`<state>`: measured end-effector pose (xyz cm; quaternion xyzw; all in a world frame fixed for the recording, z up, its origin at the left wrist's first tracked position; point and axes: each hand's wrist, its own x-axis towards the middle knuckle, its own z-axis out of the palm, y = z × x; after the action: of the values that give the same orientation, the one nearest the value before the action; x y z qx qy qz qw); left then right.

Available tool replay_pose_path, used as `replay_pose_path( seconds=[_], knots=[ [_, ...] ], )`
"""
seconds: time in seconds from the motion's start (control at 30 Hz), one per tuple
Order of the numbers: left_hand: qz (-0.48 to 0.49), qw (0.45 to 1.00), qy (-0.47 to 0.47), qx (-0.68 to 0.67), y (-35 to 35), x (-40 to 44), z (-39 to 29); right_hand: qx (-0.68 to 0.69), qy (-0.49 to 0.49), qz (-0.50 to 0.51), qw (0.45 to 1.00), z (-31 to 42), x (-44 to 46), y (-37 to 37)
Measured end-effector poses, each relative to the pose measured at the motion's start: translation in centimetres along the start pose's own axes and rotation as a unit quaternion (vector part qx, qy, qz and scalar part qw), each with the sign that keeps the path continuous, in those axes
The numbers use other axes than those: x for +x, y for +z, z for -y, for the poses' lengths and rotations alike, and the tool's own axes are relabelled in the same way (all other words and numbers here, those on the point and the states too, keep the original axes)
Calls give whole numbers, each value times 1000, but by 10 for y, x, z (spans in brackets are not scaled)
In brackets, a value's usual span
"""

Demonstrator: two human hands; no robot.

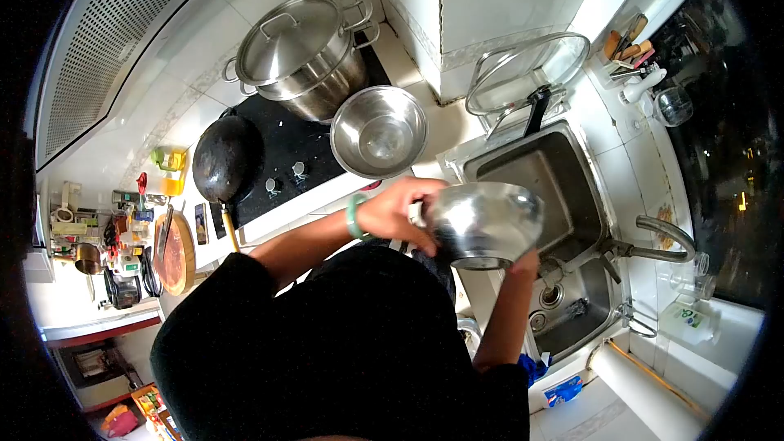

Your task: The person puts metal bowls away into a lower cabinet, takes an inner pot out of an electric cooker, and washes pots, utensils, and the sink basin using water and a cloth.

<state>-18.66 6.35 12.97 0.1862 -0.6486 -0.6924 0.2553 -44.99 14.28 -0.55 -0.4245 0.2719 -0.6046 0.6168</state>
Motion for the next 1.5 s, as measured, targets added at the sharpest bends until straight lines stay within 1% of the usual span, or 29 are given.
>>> replay_pose_path(
  seconds=[0.03, 0.07, 0.1, 0.13, 0.2, 0.27, 0.3, 0.33, 0.37, 0.43, 0.53, 0.57, 0.6, 0.67, 0.73, 0.77, 0.83, 0.9, 0.97, 1.03, 1.1, 1.17, 1.2, 1.27, 1.3, 1.37, 1.4, 1.43, 1.5],
  knots=[
    [-42, 999, 28, 15, -1, -15, -10, 26, 20, 37, 999, -11, 15, 13],
    [-45, 997, 14, 55, -5, -30, -22, 224, 98, 17, 969, -24, 28, 38],
    [-47, 994, 0, 95, -11, -45, -30, 412, 169, -4, 895, -36, 42, 62],
    [-50, 983, 8, 174, -18, -60, -35, 411, 169, -7, 896, -46, 58, 83],
    [-86, 949, 37, 302, -25, -84, -44, 306, -72, 141, 939, -64, 91, 126],
    [-143, 905, 42, 398, -23, -105, -61, 184, -1, 134, 974, -68, 97, 121],
    [-159, 875, 22, 458, -26, -118, -66, 117, 190, 54, 973, -70, 96, 98],
    [-180, 850, 2, 496, -27, -129, -73, 125, 249, -25, 960, -109, 92, 73],
    [-199, 823, -18, 532, -27, -140, -78, 47, 339, -147, 928, -114, 101, 79],
    [-251, 779, -62, 571, -29, -161, -82, -141, 393, -174, 892, -127, 113, 99],
    [-307, 741, -110, 587, -38, -192, -74, -141, 373, -160, 903, -164, 120, 119],
    [-322, 731, -135, 587, -40, -200, -72, -142, 372, -163, 903, -196, 120, 109],
    [-339, 718, -143, 591, -42, -207, -68, -116, 287, -159, 937, -203, 127, 117],
    [-370, 698, -153, 594, -45, -221, -64, -22, 223, -202, 953, -206, 124, 122],
    [-389, 677, -155, 606, -44, -224, -70, -5, 244, -198, 949, -184, 122, 124],
    [-393, 691, -160, 586, -50, -237, -63, 12, 266, -187, 945, -176, 120, 121],
    [-412, 676, -169, 587, -56, -246, -60, 46, 267, -215, 938, -159, 107, 111],
    [-413, 668, -190, 588, -57, -237, -70, 123, 317, -214, 916, -130, 90, 102],
    [-407, 666, -191, 595, -65, -245, -65, 158, 314, -208, 913, -102, 66, 86],
    [-436, 683, -197, 552, -69, -244, -61, 138, 336, -252, 897, -75, 43, 69],
    [-416, 675, -188, 579, -73, -243, -58, 124, 314, -277, 900, -57, 13, 48],
    [-398, 684, -169, 588, -76, -236, -57, 217, 291, -347, 865, -35, -11, 36],
    [-381, 692, -176, 588, -76, -229, -59, 217, 289, -354, 863, -43, -34, 4],
    [-354, 693, -188, 600, -78, -220, -58, 435, 266, -244, 825, -79, -81, -66],
    [-352, 693, -190, 600, -78, -216, -57, 436, 267, -245, 824, -70, -84, -61],
    [-377, 718, -139, 569, -80, -207, -56, 611, 195, -255, 724, -44, -78, -42],
    [-388, 715, -104, 572, -81, -205, -53, 638, 144, -267, 708, -49, -80, -45],
    [-379, 709, -144, 578, -83, -203, -56, 640, 153, -262, 706, -52, -82, -49],
    [-390, 688, -138, 596, -88, -203, -54, 785, 47, -174, 593, -61, -82, -51]
  ],
)
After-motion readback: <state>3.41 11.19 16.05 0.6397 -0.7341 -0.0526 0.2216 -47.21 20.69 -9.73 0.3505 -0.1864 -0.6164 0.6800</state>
